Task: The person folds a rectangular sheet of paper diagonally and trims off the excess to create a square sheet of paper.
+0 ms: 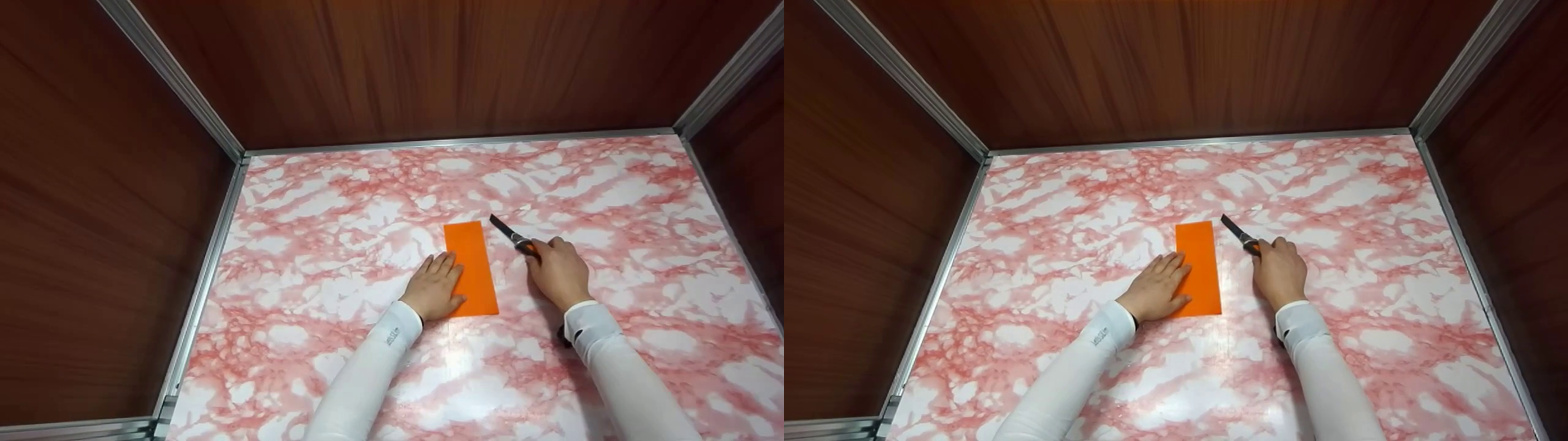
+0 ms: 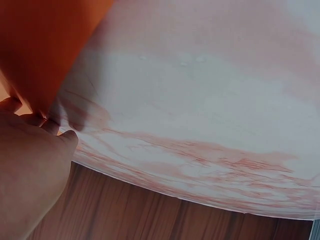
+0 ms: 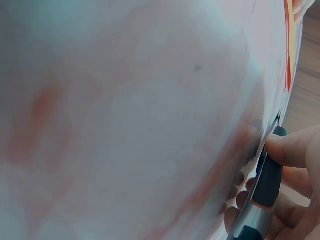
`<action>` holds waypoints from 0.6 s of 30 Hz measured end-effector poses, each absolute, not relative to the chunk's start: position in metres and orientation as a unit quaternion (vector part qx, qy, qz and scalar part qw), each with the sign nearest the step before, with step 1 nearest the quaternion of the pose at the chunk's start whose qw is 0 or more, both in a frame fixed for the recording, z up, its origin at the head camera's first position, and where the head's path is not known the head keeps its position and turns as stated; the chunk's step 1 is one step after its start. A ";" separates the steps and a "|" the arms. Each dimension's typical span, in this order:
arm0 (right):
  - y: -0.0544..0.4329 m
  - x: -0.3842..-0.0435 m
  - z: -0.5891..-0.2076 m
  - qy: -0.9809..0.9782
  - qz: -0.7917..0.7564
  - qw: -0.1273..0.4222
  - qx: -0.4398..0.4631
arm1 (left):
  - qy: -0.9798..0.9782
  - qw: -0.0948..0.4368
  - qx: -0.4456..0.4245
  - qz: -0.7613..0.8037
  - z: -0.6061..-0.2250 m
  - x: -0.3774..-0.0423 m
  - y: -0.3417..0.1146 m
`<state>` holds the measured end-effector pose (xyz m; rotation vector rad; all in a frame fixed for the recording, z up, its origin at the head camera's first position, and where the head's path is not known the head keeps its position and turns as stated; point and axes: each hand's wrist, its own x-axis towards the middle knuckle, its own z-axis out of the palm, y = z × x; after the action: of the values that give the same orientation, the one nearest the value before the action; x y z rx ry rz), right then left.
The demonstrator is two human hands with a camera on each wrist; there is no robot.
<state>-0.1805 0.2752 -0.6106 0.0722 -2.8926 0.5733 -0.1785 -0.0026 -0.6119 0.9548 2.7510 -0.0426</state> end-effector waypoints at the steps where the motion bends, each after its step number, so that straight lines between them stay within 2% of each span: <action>1: 0.276 -0.180 -0.610 -0.976 0.196 0.095 0.023 | 0.939 0.113 0.326 -0.015 -0.611 -0.178 -0.002; 18: 0.314 -0.167 -0.604 -0.975 0.201 0.087 -0.026 | 0.938 0.127 0.322 -0.010 -0.609 -0.178 -0.003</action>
<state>-0.1666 0.3143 -0.6039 -0.0774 -2.9045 0.6001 -0.1776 -0.0026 -0.6087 0.9365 2.7309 -0.0302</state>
